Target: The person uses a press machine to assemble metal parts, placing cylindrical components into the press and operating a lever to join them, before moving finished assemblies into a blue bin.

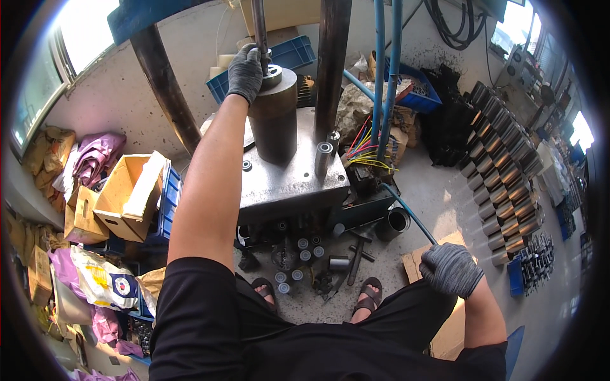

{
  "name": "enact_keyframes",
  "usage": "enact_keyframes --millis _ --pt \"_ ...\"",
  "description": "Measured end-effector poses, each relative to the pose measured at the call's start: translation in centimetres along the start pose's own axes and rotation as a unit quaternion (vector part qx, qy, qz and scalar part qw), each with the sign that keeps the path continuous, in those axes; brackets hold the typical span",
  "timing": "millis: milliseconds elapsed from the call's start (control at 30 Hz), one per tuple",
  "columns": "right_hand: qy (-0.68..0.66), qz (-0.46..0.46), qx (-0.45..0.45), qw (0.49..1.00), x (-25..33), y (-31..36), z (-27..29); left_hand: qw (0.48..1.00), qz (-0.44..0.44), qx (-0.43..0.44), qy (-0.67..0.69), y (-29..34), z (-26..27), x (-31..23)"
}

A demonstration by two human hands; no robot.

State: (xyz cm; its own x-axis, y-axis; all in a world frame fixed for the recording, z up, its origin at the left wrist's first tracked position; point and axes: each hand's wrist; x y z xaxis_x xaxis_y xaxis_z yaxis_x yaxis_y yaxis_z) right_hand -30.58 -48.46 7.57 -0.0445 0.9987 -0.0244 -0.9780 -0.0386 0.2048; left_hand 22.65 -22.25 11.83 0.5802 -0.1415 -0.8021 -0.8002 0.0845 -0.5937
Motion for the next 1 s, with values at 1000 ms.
enact_keyframes --millis 1000 --pt "-0.088 -0.012 0.003 0.996 -0.9 -0.4 1.5 0.994 0.004 0.008 -0.107 0.4 0.4 -0.8"
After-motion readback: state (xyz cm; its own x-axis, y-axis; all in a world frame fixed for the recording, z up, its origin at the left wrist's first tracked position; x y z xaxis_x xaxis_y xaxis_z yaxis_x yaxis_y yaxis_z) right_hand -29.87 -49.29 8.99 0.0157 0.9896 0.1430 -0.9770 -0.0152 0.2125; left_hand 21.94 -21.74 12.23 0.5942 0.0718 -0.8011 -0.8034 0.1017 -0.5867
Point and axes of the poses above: each hand's wrist, its own y-axis away from the middle knuckle, its own z-axis out of the back of the hand, x = y × z, and after that the axes turned 2 degrees about -z, right-handed
